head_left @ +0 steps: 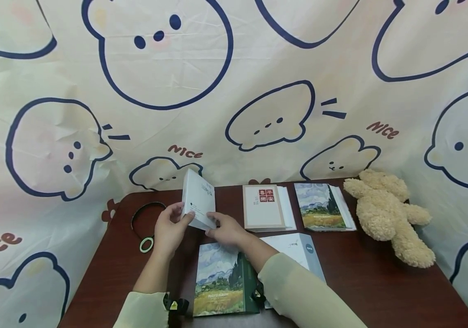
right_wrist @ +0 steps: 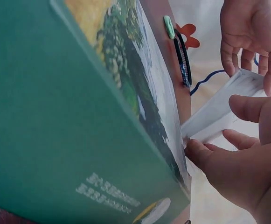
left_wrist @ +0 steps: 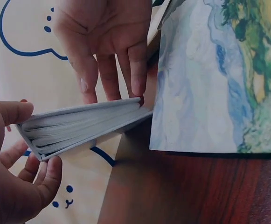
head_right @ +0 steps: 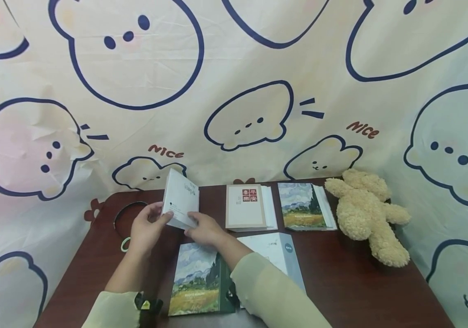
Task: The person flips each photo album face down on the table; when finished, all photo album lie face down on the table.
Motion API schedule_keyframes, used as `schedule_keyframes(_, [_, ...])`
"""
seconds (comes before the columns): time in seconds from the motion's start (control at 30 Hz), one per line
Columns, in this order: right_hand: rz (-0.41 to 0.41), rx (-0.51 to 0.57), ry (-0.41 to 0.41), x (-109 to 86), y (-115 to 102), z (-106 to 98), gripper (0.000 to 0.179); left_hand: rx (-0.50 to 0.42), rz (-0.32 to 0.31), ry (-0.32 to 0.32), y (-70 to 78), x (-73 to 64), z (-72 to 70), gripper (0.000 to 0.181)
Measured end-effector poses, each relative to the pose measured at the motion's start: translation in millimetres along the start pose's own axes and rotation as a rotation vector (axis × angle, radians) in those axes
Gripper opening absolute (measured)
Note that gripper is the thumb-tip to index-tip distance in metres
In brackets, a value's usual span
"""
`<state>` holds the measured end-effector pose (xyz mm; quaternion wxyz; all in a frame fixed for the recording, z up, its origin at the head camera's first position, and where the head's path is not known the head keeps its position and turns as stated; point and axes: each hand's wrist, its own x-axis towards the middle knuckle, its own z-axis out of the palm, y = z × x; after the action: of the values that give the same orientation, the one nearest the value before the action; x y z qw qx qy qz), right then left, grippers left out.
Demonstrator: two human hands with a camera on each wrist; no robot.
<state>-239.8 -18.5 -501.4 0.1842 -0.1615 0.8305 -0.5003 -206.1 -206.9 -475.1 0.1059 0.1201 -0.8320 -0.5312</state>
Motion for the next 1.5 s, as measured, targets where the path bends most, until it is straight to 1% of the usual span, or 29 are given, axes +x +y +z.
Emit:
schedule_keyframes(0.13, [-0.001, 0.064, -0.013, -1.8, -2, 2, 0.059, 0.024, 0.006, -0.005, 4.1, -0.3, -1.5, 0.050])
schedule_keyframes(0.27, [0.010, 0.115, -0.014, -2.2, -3, 5, 0.057, 0.068, 0.022, -0.011, 8.1, -1.2, -3.5, 0.051])
schedule_keyframes(0.47, [0.019, 0.148, -0.025, -0.5, -3, 7, 0.056, 0.113, 0.062, -0.007, 12.5, -2.8, -5.3, 0.054])
schedule_keyframes(0.63, [0.014, 0.177, -0.029, -1.3, -4, 7, 0.055, 0.115, 0.080, -0.005, 15.1, -3.0, -5.0, 0.056])
schedule_keyframes(0.87, [-0.012, 0.231, -0.002, -0.3, -4, 4, 0.054, 0.091, 0.065, -0.029, 17.1, -3.3, -4.5, 0.061])
schedule_keyframes(1.03, [-0.014, 0.280, 0.014, -1.8, -7, 0, 0.052, 0.051, 0.061, -0.056, 18.5, -4.1, -3.1, 0.064])
schedule_keyframes(1.2, [-0.015, 0.313, 0.021, -2.5, -9, -5, 0.050, -0.005, 0.068, -0.082, 16.6, -4.5, -1.0, 0.064])
schedule_keyframes(1.33, [-0.010, 0.334, 0.029, -1.0, -10, -8, 0.048, -0.044, 0.063, -0.095, 15.8, -4.4, 1.1, 0.069])
schedule_keyframes(1.43, [-0.007, 0.363, 0.038, 1.3, -9, -8, 0.047, -0.057, 0.058, -0.099, 14.8, -4.1, 3.2, 0.072])
schedule_keyframes(1.5, [-0.008, 0.402, 0.038, 2.4, -10, -9, 0.047, -0.057, 0.053, -0.102, 13.5, -3.7, 4.9, 0.073])
